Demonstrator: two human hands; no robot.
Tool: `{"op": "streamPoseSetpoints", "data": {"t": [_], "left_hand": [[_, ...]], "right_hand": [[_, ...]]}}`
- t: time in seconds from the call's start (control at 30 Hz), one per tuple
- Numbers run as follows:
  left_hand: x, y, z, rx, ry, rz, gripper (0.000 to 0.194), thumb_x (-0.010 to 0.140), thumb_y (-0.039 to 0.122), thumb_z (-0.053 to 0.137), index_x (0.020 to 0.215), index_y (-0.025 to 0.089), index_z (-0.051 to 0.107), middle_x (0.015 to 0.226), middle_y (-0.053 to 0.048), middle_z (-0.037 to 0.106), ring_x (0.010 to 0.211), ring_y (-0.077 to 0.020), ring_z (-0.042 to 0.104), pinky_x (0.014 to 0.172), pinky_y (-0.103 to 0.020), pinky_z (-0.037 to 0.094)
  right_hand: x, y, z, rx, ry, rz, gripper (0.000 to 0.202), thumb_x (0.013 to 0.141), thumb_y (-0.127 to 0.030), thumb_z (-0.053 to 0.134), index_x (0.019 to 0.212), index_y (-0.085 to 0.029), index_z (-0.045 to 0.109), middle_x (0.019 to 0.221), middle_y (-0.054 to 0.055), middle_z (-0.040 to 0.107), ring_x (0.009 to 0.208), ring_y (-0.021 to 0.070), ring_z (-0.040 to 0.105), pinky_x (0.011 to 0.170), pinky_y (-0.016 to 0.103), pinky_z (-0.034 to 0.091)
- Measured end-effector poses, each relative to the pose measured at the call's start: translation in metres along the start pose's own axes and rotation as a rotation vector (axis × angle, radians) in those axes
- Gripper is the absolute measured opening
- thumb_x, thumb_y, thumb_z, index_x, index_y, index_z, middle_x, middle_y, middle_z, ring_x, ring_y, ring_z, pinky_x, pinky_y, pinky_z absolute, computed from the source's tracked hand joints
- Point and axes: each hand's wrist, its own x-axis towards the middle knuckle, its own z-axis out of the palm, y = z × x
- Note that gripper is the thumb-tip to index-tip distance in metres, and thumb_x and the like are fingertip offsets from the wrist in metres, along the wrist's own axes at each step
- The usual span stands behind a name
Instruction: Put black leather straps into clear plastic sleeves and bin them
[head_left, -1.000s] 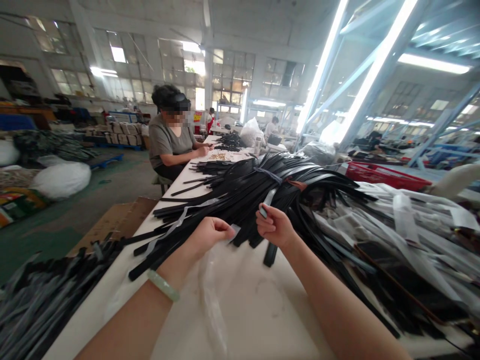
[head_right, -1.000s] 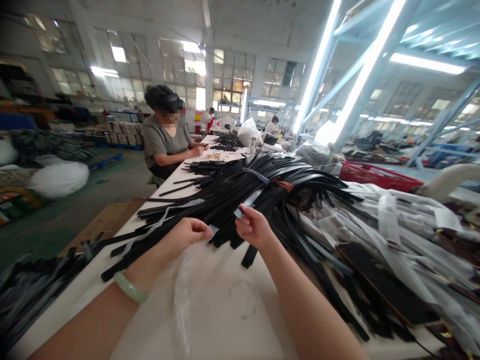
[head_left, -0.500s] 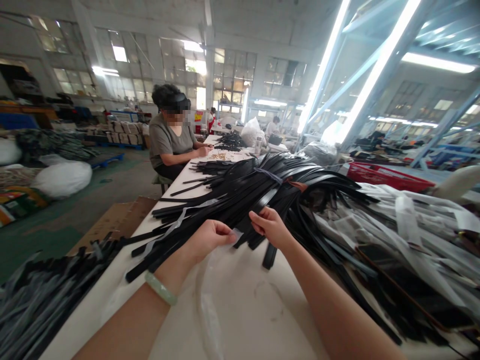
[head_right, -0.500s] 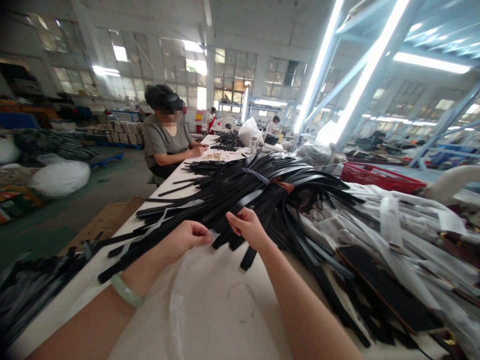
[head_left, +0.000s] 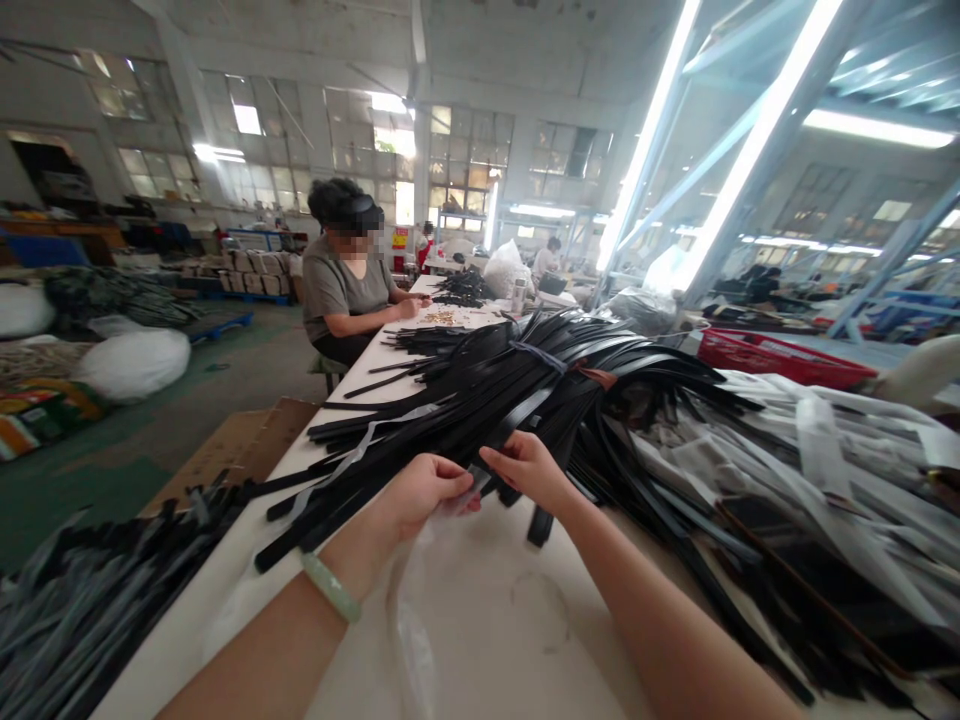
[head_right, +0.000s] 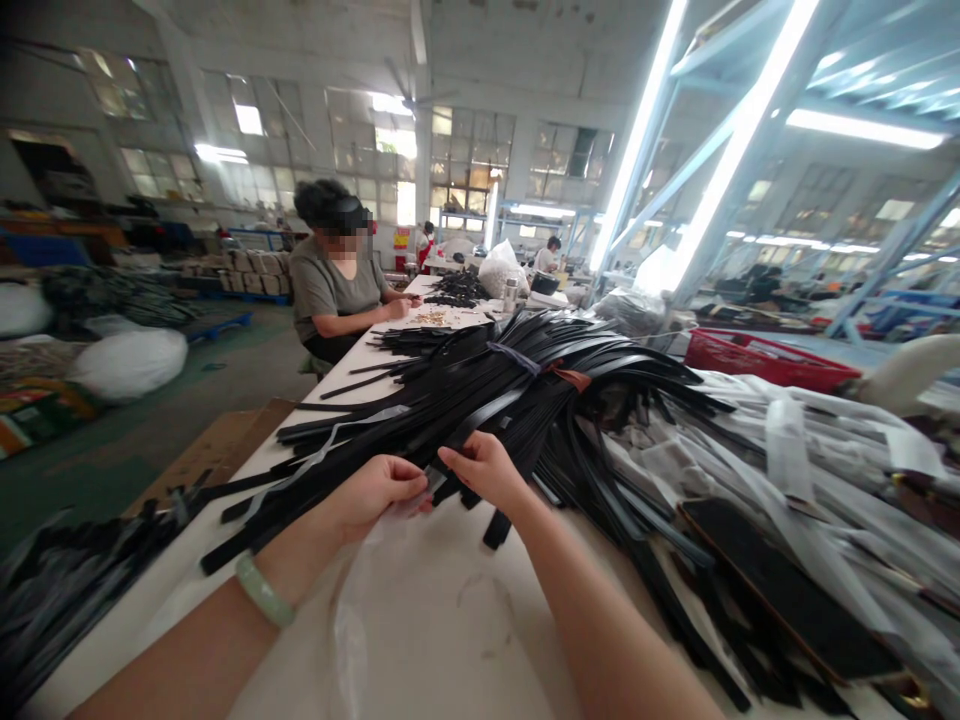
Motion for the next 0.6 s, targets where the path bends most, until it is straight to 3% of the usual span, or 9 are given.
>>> {"op": "streamPoseSetpoints", "data": {"t": [0.13,0.23,0.33,0.4,0.6], "left_hand": [[0.003,-0.003,0.0,-0.018,0.004,0.011,0.041,0.049,0.041,0.085,0.066,0.008,0.069,0.064,-0.01,0.069,0.057,-0.0145,0.061,0.059,-0.026,0.044],[0.003,-0.003,-0.001,0.0,-0.012,0.022,0.039,0.05,0.041,0.084,0.065,0.008,0.068,0.059,-0.008,0.068,0.052,-0.0126,0.058,0.055,-0.025,0.043],[0.001,-0.003,0.0,0.049,-0.026,-0.027,0.038,0.051,0.041,0.083,0.061,0.009,0.067,0.057,-0.007,0.067,0.049,-0.0116,0.057,0.053,-0.024,0.043],[0.0,-0.005,0.002,0.058,-0.032,-0.072,0.038,0.051,0.042,0.083,0.06,0.009,0.066,0.058,-0.007,0.068,0.052,-0.0138,0.06,0.055,-0.025,0.045],[0.005,-0.013,0.004,0.043,0.012,-0.068,0.04,0.051,0.043,0.081,0.062,0.008,0.067,0.061,-0.011,0.069,0.056,-0.0179,0.064,0.05,-0.024,0.044]], "right_hand": [[-0.001,0.0,0.016,0.044,-0.052,0.011,0.044,0.07,-0.055,0.067,0.06,-0.016,0.05,0.046,-0.005,0.046,0.039,0.0049,0.035,0.037,0.019,0.023],[0.001,0.004,0.016,0.144,-0.112,0.132,0.047,0.07,-0.057,0.065,0.055,-0.015,0.05,0.042,-0.004,0.044,0.036,0.0045,0.032,0.035,0.019,0.02],[0.006,0.012,0.007,0.355,0.088,0.291,0.048,0.069,-0.06,0.064,0.058,-0.015,0.052,0.038,-0.008,0.035,0.032,0.0032,0.026,0.033,0.018,0.012],[0.01,0.016,0.002,0.453,0.218,0.314,0.047,0.066,-0.059,0.067,0.068,-0.014,0.058,0.039,-0.009,0.034,0.032,0.0028,0.025,0.033,0.017,0.012],[0.009,0.017,0.011,0.294,0.324,0.215,0.046,0.07,-0.058,0.064,0.069,-0.012,0.061,0.037,-0.008,0.035,0.03,0.0037,0.029,0.032,0.017,0.015]]}}
